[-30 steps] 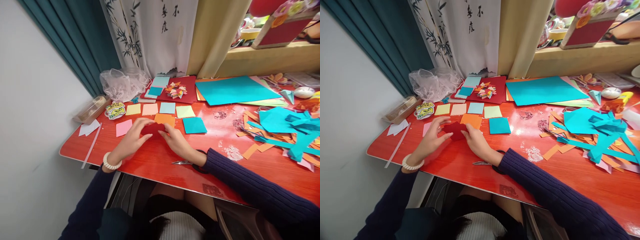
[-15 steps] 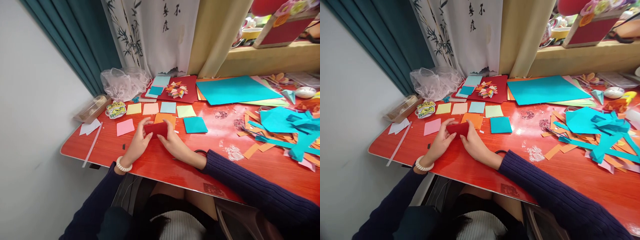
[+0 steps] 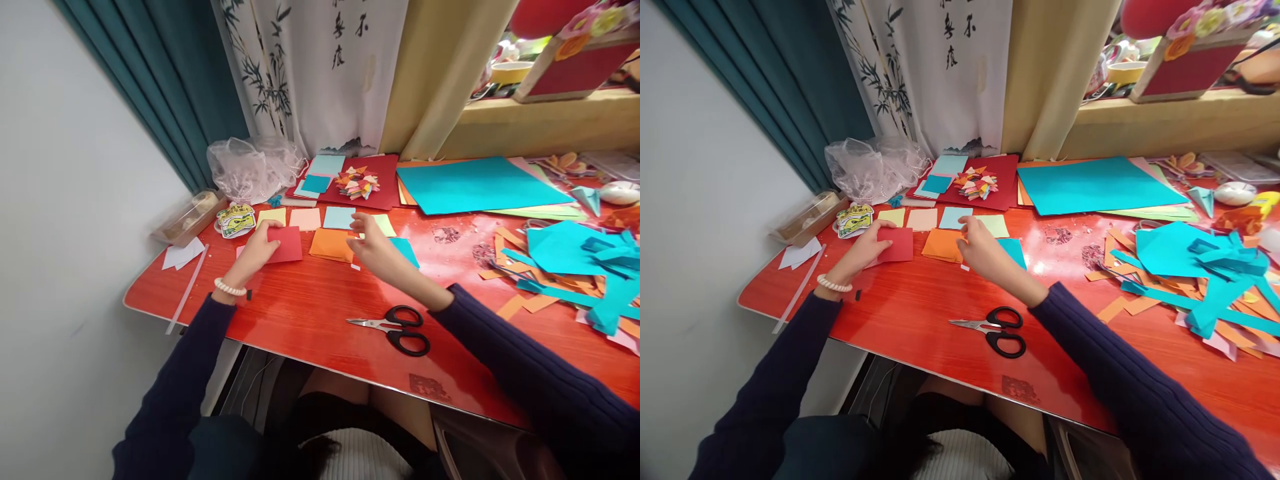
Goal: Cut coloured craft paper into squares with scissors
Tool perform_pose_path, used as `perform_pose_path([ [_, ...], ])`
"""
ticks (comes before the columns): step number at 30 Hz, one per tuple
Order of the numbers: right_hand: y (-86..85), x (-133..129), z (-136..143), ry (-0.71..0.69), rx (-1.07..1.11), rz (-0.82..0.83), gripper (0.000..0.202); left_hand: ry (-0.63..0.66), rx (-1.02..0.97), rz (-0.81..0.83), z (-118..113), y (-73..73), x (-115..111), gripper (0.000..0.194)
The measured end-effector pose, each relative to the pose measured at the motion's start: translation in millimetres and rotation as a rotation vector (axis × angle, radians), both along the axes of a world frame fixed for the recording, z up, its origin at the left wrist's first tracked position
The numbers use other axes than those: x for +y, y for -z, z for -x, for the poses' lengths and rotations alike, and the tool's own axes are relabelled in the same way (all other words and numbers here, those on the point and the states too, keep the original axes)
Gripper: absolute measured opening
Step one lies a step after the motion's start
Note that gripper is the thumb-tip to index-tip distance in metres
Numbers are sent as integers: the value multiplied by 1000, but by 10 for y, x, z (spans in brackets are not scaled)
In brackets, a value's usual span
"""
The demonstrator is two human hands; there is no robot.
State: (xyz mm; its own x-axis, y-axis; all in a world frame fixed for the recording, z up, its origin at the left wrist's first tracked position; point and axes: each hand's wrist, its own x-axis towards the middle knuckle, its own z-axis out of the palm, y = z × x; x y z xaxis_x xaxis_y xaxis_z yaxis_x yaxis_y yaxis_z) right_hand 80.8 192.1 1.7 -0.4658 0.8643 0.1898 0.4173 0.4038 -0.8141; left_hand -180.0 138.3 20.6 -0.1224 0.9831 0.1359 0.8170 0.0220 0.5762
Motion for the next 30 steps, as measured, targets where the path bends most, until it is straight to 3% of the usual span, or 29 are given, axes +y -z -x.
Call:
perform_pose_path([
  [3, -207, 118, -193, -1, -77, 121, 24, -14, 96, 21, 59, 84, 129, 39],
  [6, -396, 67, -289, -15, -95, 299, 18, -76, 199, -21, -34, 153, 127, 43],
  [8, -473, 12, -296, -3, 0, 483, 18, -85, 261, -73, -149, 185, 112, 44],
  [12, -471, -34, -236, 61, 328, 818, 17, 6, 287, -56, -441, 228, 143, 25],
  [17, -399, -37, -163, 24, 471, 936, 18, 31, 214, 71, -704, 220, 249, 24],
  [24, -402, -93, -130, 15, 585, 1026, 20, 30, 172, 219, -790, 131, 390, 33],
  [30, -297, -73, -94, 35, 639, 1059, 15, 19, 225, 236, -880, 135, 391, 40],
])
